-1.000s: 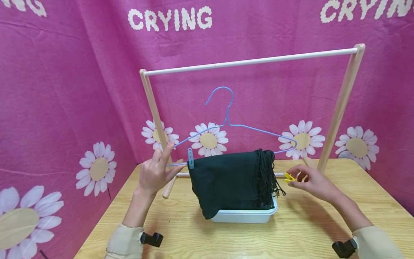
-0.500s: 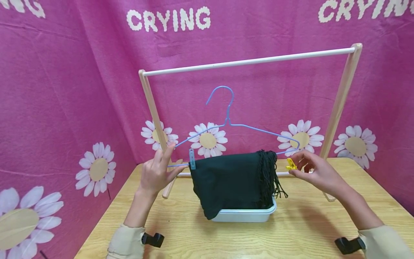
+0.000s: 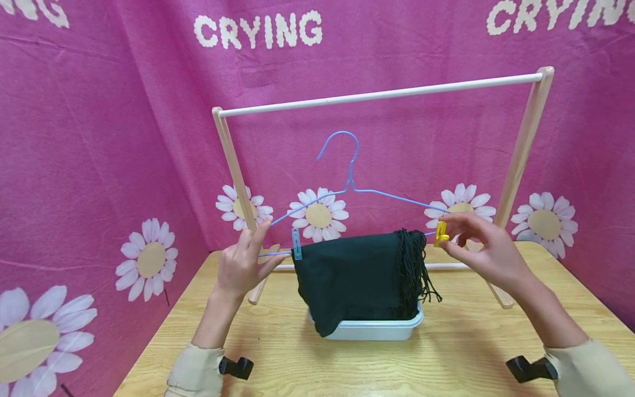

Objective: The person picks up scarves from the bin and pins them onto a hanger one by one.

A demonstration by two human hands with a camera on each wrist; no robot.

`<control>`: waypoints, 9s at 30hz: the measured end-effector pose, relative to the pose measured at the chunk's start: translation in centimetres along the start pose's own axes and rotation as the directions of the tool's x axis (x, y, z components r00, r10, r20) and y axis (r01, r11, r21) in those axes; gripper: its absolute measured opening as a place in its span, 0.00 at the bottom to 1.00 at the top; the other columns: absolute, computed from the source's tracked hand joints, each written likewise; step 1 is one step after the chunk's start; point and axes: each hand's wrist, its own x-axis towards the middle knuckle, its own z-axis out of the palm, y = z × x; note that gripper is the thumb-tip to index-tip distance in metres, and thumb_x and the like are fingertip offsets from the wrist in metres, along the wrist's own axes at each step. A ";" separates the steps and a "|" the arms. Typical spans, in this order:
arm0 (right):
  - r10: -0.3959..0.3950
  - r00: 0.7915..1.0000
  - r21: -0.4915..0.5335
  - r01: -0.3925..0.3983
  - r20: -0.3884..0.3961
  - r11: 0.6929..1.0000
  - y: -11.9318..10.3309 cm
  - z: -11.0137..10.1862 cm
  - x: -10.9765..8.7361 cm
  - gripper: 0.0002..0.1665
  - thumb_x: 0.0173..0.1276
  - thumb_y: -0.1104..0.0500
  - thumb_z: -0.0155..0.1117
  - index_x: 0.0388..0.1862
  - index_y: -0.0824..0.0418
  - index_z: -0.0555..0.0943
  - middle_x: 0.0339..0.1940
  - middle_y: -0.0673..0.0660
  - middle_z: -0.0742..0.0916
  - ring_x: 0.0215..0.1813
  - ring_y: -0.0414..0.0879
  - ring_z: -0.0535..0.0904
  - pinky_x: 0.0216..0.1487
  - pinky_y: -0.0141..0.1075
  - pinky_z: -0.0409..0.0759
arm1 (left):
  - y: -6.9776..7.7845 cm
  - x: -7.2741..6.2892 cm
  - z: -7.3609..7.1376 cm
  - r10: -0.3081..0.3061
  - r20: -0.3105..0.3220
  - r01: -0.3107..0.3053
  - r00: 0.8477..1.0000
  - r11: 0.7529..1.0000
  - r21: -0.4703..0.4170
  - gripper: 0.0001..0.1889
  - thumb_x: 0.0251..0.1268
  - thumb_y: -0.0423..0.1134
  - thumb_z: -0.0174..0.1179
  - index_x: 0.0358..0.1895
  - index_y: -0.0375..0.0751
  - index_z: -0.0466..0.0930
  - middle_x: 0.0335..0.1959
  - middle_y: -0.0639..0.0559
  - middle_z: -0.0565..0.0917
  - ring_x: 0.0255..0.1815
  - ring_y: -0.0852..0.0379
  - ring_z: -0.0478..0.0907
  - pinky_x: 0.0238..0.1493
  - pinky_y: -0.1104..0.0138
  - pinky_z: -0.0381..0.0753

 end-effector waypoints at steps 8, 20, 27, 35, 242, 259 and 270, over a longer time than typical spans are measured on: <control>-0.011 1.000 -0.040 0.010 -0.015 0.999 -1.4 0.3 1.4 0.26 0.53 0.74 0.75 0.51 0.61 0.82 0.38 0.44 0.87 0.37 0.26 0.82 0.34 0.19 0.79 | 0.4 0.2 0.2 0.031 -0.039 -0.031 0.999 1.000 0.002 0.33 0.69 0.61 0.56 0.62 0.34 0.73 0.26 0.44 0.71 0.12 0.62 0.54 0.11 0.72 0.59; -0.027 0.999 -0.016 0.028 0.037 0.999 -2.7 -0.1 2.1 0.22 0.56 0.75 0.72 0.49 0.65 0.82 0.32 0.57 0.88 0.26 0.33 0.83 0.28 0.24 0.82 | 0.8 0.6 0.3 0.035 -0.120 -0.025 0.992 0.996 0.082 0.32 0.71 0.62 0.53 0.62 0.35 0.72 0.27 0.41 0.72 0.12 0.58 0.57 0.11 0.71 0.60; -0.100 0.995 -0.153 0.094 -0.027 0.984 -3.2 -0.2 2.5 0.21 0.50 0.74 0.76 0.45 0.62 0.85 0.38 0.55 0.88 0.44 0.24 0.76 0.43 0.16 0.72 | 1.2 1.0 0.5 0.010 -0.157 0.010 0.988 0.992 0.123 0.32 0.71 0.63 0.51 0.62 0.37 0.71 0.27 0.41 0.71 0.12 0.57 0.56 0.10 0.70 0.59; -0.159 0.987 -0.170 0.157 -0.002 0.973 -3.0 -0.2 2.9 0.24 0.51 0.74 0.75 0.47 0.60 0.84 0.40 0.53 0.88 0.43 0.25 0.79 0.34 0.18 0.76 | 1.6 1.4 0.8 -0.002 -0.163 0.023 0.987 0.991 0.130 0.32 0.71 0.63 0.51 0.63 0.39 0.68 0.28 0.42 0.69 0.13 0.58 0.55 0.11 0.70 0.58; -0.148 0.927 -0.506 -0.051 -0.344 0.861 6.9 -8.5 -0.2 0.52 0.39 0.81 0.74 0.69 0.63 0.73 0.41 0.71 0.78 0.45 0.66 0.67 0.49 0.32 0.54 | -4.2 -11.3 8.9 -0.704 0.252 0.732 0.663 0.681 -0.024 0.26 0.60 0.27 0.67 0.62 0.45 0.76 0.39 0.39 0.79 0.38 0.42 0.82 0.36 0.50 0.82; -0.142 0.931 -0.470 -0.035 -0.337 0.882 6.5 -8.2 -1.4 0.53 0.39 0.80 0.70 0.71 0.62 0.71 0.52 0.77 0.71 0.54 0.25 0.51 0.52 0.40 0.56 | -3.8 -10.6 8.1 -0.694 0.354 0.735 0.627 0.677 0.024 0.33 0.58 0.27 0.66 0.68 0.46 0.70 0.44 0.37 0.78 0.40 0.40 0.82 0.37 0.48 0.81; -0.172 0.910 -0.444 -0.014 -0.376 0.896 5.3 -8.2 -2.6 0.51 0.65 0.26 0.50 0.63 0.69 0.76 0.56 0.79 0.71 0.59 0.28 0.57 0.60 0.34 0.45 | -3.2 -10.0 6.0 -0.643 0.365 0.651 0.673 0.749 0.120 0.30 0.60 0.33 0.67 0.67 0.45 0.71 0.45 0.42 0.78 0.31 0.46 0.80 0.21 0.54 0.77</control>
